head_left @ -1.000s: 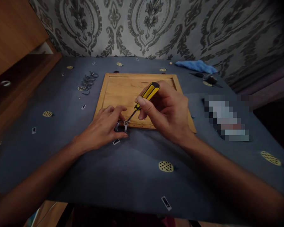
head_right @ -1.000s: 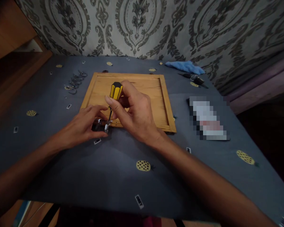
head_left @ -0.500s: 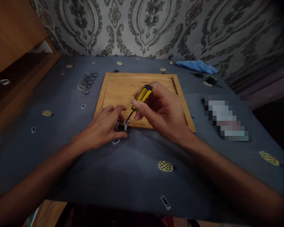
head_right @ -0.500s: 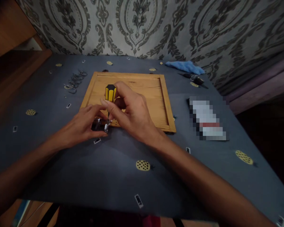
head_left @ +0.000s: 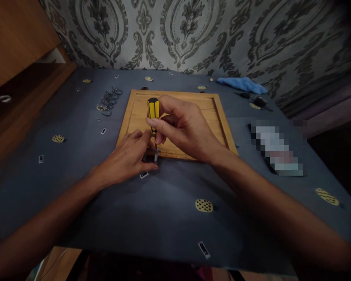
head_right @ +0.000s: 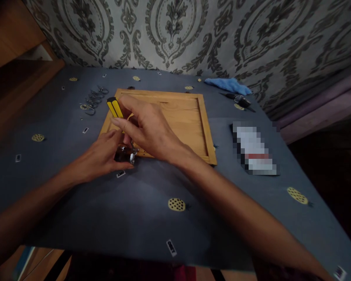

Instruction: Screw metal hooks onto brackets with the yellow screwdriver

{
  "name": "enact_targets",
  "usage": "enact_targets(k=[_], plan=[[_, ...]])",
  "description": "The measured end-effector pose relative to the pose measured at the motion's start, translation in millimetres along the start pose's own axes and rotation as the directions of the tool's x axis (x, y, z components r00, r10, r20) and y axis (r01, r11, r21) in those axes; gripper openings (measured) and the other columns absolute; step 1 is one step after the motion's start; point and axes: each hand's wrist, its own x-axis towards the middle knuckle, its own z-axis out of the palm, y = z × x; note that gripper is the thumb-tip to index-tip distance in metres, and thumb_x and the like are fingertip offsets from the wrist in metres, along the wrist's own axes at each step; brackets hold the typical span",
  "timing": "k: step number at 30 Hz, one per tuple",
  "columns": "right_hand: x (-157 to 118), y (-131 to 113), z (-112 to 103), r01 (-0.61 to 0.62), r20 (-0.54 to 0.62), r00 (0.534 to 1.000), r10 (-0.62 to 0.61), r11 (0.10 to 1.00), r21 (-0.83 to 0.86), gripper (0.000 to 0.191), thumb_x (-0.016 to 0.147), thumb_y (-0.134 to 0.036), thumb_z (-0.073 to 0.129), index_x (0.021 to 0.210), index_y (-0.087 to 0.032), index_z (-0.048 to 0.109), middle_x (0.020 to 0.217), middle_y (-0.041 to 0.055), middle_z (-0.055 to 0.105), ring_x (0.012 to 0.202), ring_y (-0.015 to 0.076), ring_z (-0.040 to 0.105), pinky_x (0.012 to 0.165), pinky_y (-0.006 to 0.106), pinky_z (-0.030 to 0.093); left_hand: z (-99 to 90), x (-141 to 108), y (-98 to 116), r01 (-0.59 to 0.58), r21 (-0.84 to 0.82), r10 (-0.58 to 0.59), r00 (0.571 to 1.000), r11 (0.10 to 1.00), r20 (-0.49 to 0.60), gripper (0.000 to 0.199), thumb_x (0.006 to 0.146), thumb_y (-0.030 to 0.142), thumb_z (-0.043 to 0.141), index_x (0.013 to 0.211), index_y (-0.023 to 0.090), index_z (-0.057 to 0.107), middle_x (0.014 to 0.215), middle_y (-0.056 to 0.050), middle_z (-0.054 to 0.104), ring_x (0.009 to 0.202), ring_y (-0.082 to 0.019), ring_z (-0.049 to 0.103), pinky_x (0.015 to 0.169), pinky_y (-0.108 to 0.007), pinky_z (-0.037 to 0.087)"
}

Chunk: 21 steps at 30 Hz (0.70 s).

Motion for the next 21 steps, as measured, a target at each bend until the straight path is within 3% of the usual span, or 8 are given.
enact_targets(k=[12,21], plan=[[15.6,9.8,-0.4,0.048,-0.018,0.999,-0.049,0.996,-0.071,0.036,0.102,-0.044,0.072,0.083,-0.024,0.049,0.082,-0.0036,0.057,0.055,0.0087,0.062,0.049,0.024,0.051,1.4,0.3,-2.7,-0.003,-0.052,0.004,1.0,0.999,0.005,0.053,0.081,0.035,0.091,0.113,0.024,0.052,0.113,-0.007,0.073,0.114,-0.034,0.066,0.099,-0.049,0.052],[22.6,14.8,-2.8,0.046,-0.001,0.999,-0.046,0.998,-0.041,0.029,0.101,-0.019,0.071,0.082,-0.023,0.049,0.082,-0.0046,0.058,0.052,0.0078,0.061,0.054,0.025,0.055,-1.3,1.7,0.0,0.01,-0.048,-0.009,1.0,0.999,0.014,0.052,0.08,0.033,0.091,0.113,0.024,0.052,0.112,-0.007,0.073,0.112,-0.034,0.067,0.098,-0.049,0.053]])
